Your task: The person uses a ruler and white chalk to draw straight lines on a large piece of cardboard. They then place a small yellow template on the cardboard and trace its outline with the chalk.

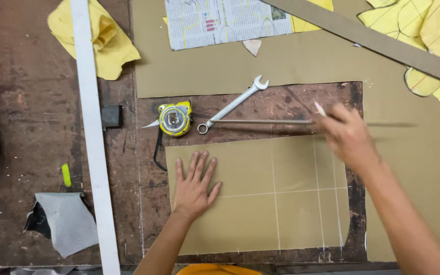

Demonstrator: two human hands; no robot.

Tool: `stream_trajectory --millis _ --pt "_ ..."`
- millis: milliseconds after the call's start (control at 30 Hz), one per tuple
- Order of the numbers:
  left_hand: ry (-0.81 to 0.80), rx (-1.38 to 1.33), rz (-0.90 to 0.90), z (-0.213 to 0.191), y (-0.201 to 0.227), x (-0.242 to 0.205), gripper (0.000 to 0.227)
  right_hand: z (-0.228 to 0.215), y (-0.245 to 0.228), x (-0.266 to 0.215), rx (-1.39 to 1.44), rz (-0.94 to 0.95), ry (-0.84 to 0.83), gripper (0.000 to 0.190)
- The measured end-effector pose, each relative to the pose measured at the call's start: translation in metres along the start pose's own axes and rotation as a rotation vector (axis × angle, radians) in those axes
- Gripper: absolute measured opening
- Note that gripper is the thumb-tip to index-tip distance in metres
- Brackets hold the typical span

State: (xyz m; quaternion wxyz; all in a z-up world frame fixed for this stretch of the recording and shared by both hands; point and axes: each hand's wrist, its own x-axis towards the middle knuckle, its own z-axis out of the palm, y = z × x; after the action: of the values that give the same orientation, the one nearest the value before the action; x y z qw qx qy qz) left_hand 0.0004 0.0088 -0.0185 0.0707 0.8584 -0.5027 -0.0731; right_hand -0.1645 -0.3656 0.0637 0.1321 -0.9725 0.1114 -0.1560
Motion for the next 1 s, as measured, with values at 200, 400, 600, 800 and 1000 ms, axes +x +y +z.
stream_trajectory --millis 200,400,600,800,1000 --pt "-0.032 0.003 -0.006 0.0 0.005 -0.001 0.073 -0.051 -0.104 -0.056 0.064 0.036 0.259 0.021" --pt "-0.097 0.029 -0.031 0.002 0.005 -0.007 0.07 -0.024 -0.194 -0.136 0.363 0.573 0.179 0.021" --pt "0.152 -0.405 -0.065 0.009 0.0 -0.009 0.057 0.062 -0.299 -0.192 0.58 0.987 0.253 0.023" --pt "0.137 -0.309 0.034 0.011 0.006 0.006 0.057 0.103 -0.328 -0.17 0.551 1.012 0.279 0.031" --pt "0.088 -0.114 0.035 0.019 0.011 0.012 0.055 0.096 -0.347 -0.196 0.29 0.965 0.178 0.044"
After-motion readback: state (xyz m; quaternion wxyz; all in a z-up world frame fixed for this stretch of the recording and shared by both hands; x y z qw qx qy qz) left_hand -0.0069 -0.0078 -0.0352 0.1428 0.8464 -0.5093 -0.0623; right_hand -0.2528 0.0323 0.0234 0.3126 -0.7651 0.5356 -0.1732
